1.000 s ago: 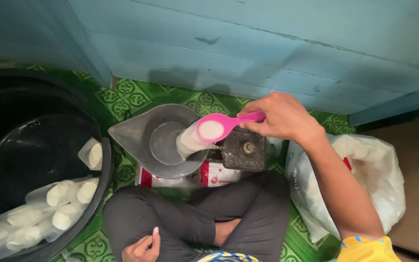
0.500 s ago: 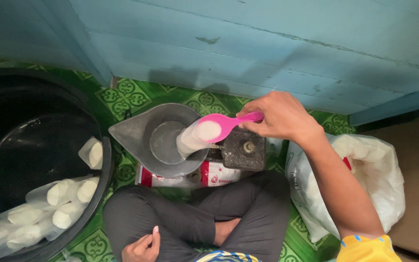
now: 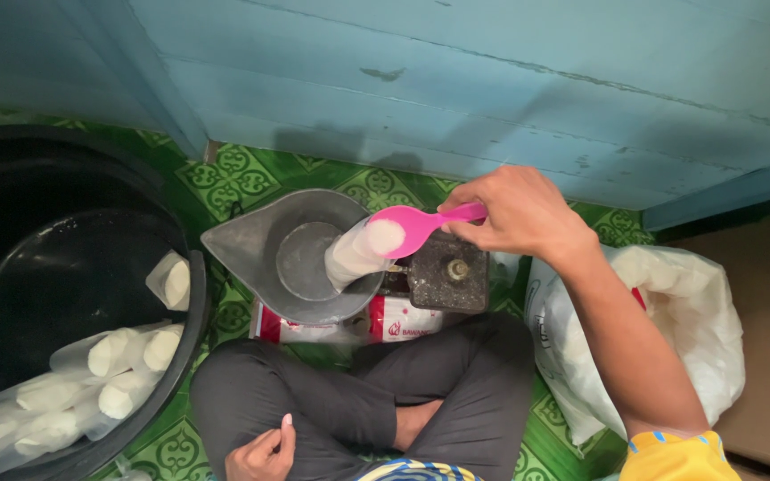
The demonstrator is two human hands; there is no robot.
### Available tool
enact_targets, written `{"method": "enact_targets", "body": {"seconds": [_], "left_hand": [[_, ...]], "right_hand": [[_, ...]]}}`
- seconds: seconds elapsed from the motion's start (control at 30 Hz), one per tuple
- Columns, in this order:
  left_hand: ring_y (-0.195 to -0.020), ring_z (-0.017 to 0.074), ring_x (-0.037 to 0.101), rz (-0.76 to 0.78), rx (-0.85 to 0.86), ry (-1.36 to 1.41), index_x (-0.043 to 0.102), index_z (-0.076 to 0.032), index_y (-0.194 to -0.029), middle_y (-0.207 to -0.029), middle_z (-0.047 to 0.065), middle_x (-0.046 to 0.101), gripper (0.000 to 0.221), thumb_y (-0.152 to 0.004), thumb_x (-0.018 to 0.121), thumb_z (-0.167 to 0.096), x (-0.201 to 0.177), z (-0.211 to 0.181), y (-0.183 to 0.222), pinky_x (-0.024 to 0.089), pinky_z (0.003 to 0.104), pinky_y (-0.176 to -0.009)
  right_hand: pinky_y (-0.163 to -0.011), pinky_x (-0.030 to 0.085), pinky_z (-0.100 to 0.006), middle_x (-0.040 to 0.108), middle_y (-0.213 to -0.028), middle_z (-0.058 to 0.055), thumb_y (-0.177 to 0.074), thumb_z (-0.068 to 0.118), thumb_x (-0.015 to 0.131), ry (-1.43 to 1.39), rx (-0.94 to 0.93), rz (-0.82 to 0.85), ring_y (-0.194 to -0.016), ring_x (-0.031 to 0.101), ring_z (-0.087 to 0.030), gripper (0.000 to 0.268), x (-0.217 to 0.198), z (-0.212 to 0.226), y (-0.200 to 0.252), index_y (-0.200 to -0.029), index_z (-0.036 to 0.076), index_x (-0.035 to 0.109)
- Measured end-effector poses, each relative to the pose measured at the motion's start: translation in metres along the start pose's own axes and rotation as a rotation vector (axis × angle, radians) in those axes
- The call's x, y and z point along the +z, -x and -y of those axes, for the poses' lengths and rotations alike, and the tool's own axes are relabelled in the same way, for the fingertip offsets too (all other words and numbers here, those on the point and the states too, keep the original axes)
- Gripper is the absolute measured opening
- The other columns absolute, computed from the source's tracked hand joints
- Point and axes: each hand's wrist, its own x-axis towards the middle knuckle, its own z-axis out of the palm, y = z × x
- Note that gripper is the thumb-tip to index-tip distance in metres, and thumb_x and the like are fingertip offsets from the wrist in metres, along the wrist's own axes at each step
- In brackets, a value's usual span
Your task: Filling small plastic bags with white powder using a scoop and a funnel, then organizing the filled bags in a large tub.
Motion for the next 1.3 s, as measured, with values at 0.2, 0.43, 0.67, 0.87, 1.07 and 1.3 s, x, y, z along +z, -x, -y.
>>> {"method": "enact_targets", "body": {"seconds": [0.2,0.43,0.67,0.87,1.07,1.3], "left_hand": [[-0.032,0.0207,0.031,0.024,-0.006,0.005,0.048,-0.007,-0.042,-0.038,0.000,0.043,0.040,-0.072,0.074,-0.006,0.000,0.003,0.002,0.029,0.033,-0.037],[-0.033,0.0215,0.028,0.000,0.021,-0.003,0.044,-0.008,-0.041,-0.037,0.001,0.038,0.043,-0.071,0.074,-0.005,-0.001,0.001,0.000,0.028,0.034,-0.037],[-0.033,0.0218,0.029,0.007,-0.014,-0.004,0.046,-0.006,-0.041,-0.038,0.000,0.040,0.041,-0.071,0.074,-0.005,-0.001,0.000,0.001,0.029,0.034,-0.037],[-0.033,0.0210,0.029,-0.009,0.019,-0.006,0.045,-0.008,-0.041,-0.038,-0.001,0.039,0.043,-0.072,0.074,-0.004,-0.003,-0.003,-0.003,0.028,0.033,-0.037],[-0.033,0.0213,0.030,0.013,-0.012,-0.006,0.045,-0.007,-0.042,-0.038,0.000,0.039,0.042,-0.072,0.074,-0.005,-0.001,0.000,0.001,0.029,0.033,-0.037],[-0.033,0.0200,0.030,0.006,0.023,-0.005,0.047,-0.008,-0.043,-0.038,-0.002,0.040,0.040,-0.072,0.074,-0.003,-0.003,-0.002,-0.002,0.028,0.033,-0.037]], "right_hand": [[-0.054,0.046,-0.041,0.065,-0.058,-0.007,-0.068,0.031,0.072,0.011,-0.012,0.000,-0.049,0.053,-0.034,0.027,0.000,0.000,0.001,-0.089,0.014,0.078],[-0.053,0.045,-0.042,0.064,-0.056,-0.006,-0.069,0.032,0.072,0.036,-0.022,-0.007,-0.048,0.052,-0.034,0.027,0.000,0.001,0.000,-0.089,0.016,0.079],[-0.054,0.047,-0.044,0.066,-0.060,-0.007,-0.069,0.033,0.071,0.077,-0.036,-0.020,-0.052,0.056,-0.036,0.027,0.001,0.002,0.002,-0.090,0.017,0.078],[-0.055,0.048,-0.042,0.073,-0.076,-0.003,-0.073,0.033,0.069,0.121,-0.107,-0.061,-0.060,0.062,-0.034,0.024,-0.002,0.014,0.008,-0.088,0.017,0.077],[-0.054,0.048,-0.042,0.071,-0.076,-0.003,-0.076,0.030,0.067,0.182,-0.163,-0.097,-0.062,0.063,-0.034,0.021,-0.003,0.027,0.015,-0.089,0.014,0.074],[-0.054,0.050,-0.038,0.067,-0.074,-0.002,-0.082,0.024,0.067,0.315,-0.197,-0.208,-0.065,0.065,-0.026,0.011,0.002,0.046,0.025,-0.083,0.014,0.070]]}}
